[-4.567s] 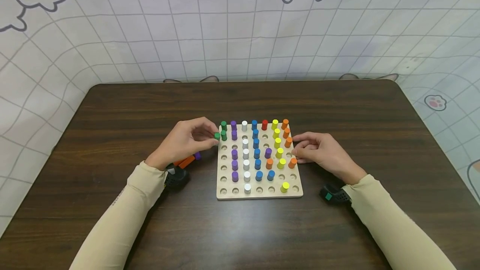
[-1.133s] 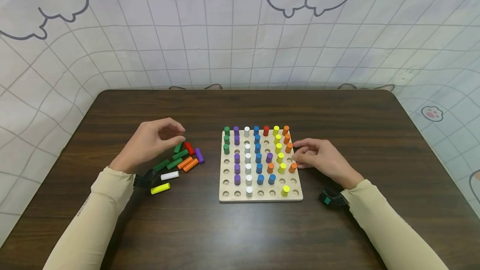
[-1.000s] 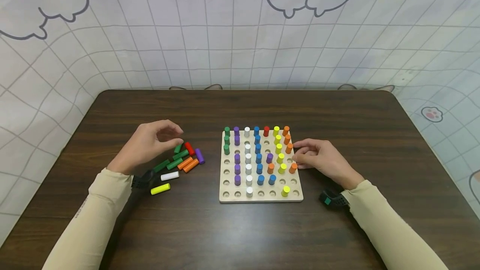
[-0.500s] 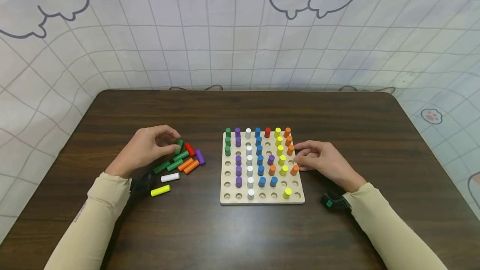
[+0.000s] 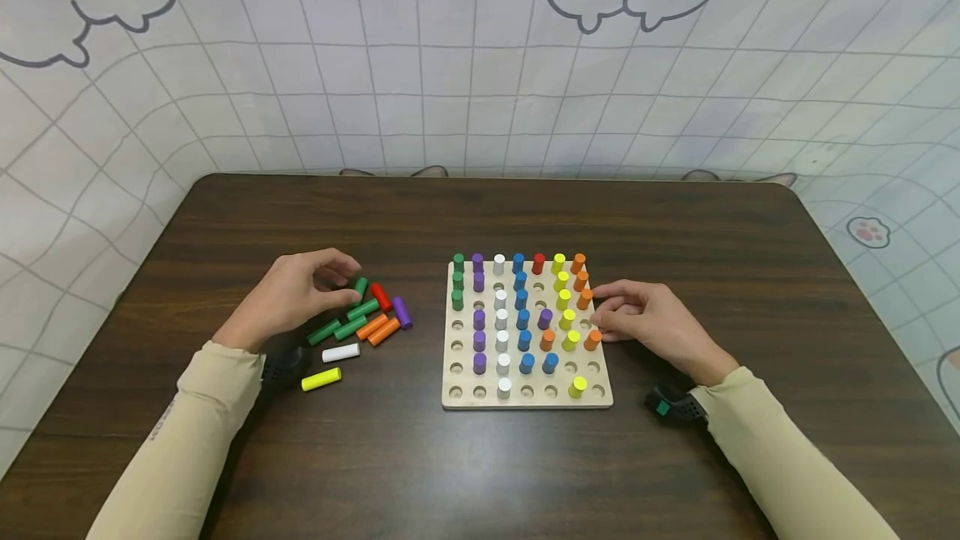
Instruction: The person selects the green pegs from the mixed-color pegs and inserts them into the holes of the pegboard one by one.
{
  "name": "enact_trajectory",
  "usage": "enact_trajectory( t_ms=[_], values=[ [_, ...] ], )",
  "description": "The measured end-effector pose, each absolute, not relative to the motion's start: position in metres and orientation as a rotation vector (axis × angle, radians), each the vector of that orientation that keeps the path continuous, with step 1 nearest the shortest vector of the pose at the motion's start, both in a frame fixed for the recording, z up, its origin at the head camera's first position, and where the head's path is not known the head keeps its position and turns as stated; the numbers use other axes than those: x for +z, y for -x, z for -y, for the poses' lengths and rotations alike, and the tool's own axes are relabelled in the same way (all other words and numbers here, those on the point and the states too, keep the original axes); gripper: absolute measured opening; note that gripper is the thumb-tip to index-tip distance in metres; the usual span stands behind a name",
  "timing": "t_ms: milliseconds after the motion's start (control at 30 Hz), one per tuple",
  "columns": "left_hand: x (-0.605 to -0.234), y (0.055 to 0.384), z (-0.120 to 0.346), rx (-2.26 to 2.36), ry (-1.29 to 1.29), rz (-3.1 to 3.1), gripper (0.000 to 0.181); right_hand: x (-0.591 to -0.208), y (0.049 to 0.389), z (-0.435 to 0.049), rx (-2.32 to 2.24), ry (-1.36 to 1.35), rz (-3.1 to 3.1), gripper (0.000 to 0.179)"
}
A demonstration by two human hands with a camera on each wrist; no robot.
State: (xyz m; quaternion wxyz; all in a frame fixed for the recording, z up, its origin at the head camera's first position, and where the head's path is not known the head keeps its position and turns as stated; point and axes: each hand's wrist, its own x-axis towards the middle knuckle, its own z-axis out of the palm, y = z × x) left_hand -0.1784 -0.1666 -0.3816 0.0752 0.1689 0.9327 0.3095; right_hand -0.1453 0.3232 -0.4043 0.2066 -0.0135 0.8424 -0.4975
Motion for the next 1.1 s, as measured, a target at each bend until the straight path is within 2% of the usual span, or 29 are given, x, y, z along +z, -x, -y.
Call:
enact_trajectory(
  t_ms=[700,1100],
  values=[
    [-0.3855,0.1796,0.1593,0.836,-0.489,-2.816,0.031,-0.4057,0.1453,-0.3236,-1.385,0.045,-2.349,0.059],
    [-0.3869,0.1812,0.1643,0.841,-0.518,-2.792,0.032,-0.4058,0.1457,-0.324,-1.379,0.043,-2.351,0.055]
  ],
)
